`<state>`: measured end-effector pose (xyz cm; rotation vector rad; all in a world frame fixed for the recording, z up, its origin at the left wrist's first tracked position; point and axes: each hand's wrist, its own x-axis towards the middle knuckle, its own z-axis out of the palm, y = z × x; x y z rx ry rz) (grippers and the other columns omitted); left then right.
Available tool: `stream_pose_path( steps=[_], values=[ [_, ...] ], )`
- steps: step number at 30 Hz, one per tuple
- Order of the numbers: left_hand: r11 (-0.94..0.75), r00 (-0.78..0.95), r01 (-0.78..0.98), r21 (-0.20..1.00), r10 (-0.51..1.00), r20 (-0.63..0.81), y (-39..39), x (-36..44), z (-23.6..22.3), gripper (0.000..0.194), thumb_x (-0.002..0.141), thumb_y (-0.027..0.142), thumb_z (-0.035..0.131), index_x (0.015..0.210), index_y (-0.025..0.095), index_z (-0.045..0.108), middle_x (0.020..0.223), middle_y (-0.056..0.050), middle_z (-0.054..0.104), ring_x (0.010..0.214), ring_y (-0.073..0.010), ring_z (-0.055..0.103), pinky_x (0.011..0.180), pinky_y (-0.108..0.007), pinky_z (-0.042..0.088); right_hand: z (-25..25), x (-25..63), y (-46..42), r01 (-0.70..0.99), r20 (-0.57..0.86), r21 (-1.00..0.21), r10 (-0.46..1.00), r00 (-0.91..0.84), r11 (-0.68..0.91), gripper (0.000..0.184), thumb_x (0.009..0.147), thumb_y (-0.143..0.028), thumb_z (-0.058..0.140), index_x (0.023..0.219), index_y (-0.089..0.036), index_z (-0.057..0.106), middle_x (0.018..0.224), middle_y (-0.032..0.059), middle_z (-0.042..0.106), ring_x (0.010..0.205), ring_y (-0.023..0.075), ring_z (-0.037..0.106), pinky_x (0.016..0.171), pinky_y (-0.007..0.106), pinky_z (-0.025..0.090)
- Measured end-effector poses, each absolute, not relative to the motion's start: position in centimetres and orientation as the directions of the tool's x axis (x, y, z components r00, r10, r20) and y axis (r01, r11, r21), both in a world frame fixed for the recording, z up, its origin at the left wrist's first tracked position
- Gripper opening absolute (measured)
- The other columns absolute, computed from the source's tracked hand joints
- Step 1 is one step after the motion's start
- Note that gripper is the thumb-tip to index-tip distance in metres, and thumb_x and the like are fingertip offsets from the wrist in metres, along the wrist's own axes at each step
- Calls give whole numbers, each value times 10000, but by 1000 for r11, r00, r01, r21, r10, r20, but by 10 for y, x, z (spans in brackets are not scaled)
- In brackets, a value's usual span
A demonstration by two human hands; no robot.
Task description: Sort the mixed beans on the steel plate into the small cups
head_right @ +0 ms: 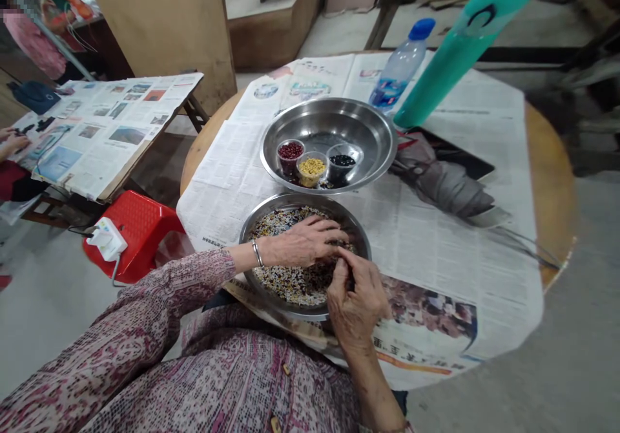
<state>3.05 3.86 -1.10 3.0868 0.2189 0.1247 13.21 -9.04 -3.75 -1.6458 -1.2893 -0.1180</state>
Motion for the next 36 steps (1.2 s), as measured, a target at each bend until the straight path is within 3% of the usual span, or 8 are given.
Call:
stream_pose_path(
  steps=[9, 13, 15, 17, 19, 23, 27, 36],
  values=[
    [-842, 854, 519, 149, 504, -127, 42, -16, 20, 257, 1042, 262, 340, 1077, 160, 573, 989, -53, 643, 830, -166, 622, 688, -289, 474, -37, 133, -90, 758, 592, -644, 693, 411, 101, 217, 898, -191, 543, 1042, -147, 699, 941, 100, 725, 853, 183, 668, 816, 325, 531],
    [-770, 786, 619, 156, 608, -115, 25, -46, 32, 266, 999, 354, 486, 1194, 175, 509, 1203, -87, 578, 1093, -222, 562, 875, -334, 493, -37, 134, -90, 764, 592, -637, 699, 400, 102, 210, 900, -191, 535, 1011, -141, 706, 913, 97, 724, 815, 174, 661, 782, 312, 531],
    [-733, 748, 664, 147, 649, -140, 18, -55, 34, 538, 863, 433, 694, 1263, 166, 453, 1350, -139, 476, 1236, -291, 466, 946, -386, 482, -38, 134, -90, 769, 592, -631, 703, 394, 100, 206, 898, -184, 534, 993, -133, 710, 894, 97, 722, 792, 168, 655, 768, 304, 527],
    [-697, 713, 700, 154, 676, -186, 14, -57, 30, 737, 725, 443, 822, 1276, 150, 429, 1374, -174, 429, 1257, -331, 433, 956, -425, 481, -39, 134, -89, 770, 592, -630, 704, 392, 102, 204, 895, -182, 535, 982, -128, 711, 886, 98, 722, 785, 166, 654, 762, 299, 525],
    [-668, 696, 718, 196, 685, -215, 15, -54, 22, 652, 730, 359, 824, 1228, 150, 459, 1297, -154, 472, 1186, -310, 483, 943, -428, 485, -39, 134, -89, 769, 594, -631, 704, 391, 106, 205, 894, -186, 532, 975, -130, 712, 885, 97, 723, 786, 168, 655, 757, 299, 524],
    [-637, 733, 655, 407, 665, -140, 21, -38, 4, 290, 869, 148, 611, 1142, 168, 518, 1142, -68, 579, 1074, -202, 562, 962, -357, 476, -41, 135, -89, 768, 595, -632, 700, 396, 102, 212, 897, -211, 522, 960, -145, 713, 869, 88, 724, 769, 168, 653, 742, 301, 524],
    [-702, 821, 508, 498, 570, -35, 14, -20, 4, 243, 903, 135, 556, 1145, 157, 541, 1116, -51, 635, 1064, -165, 584, 991, -316, 457, -41, 134, -89, 750, 572, -656, 703, 421, 85, 218, 899, -238, 516, 949, -154, 710, 866, 87, 724, 782, 173, 656, 752, 309, 525],
    [-982, 990, 140, 123, 136, -46, -9, -23, 14, 264, 955, 402, 555, 1168, 272, 638, 1331, -61, 533, 1176, -242, 477, 965, -368, 428, -39, 133, -88, 741, 576, -664, 699, 424, 98, 214, 901, -229, 505, 949, -163, 702, 879, 83, 724, 818, 181, 665, 777, 317, 526]
  ],
)
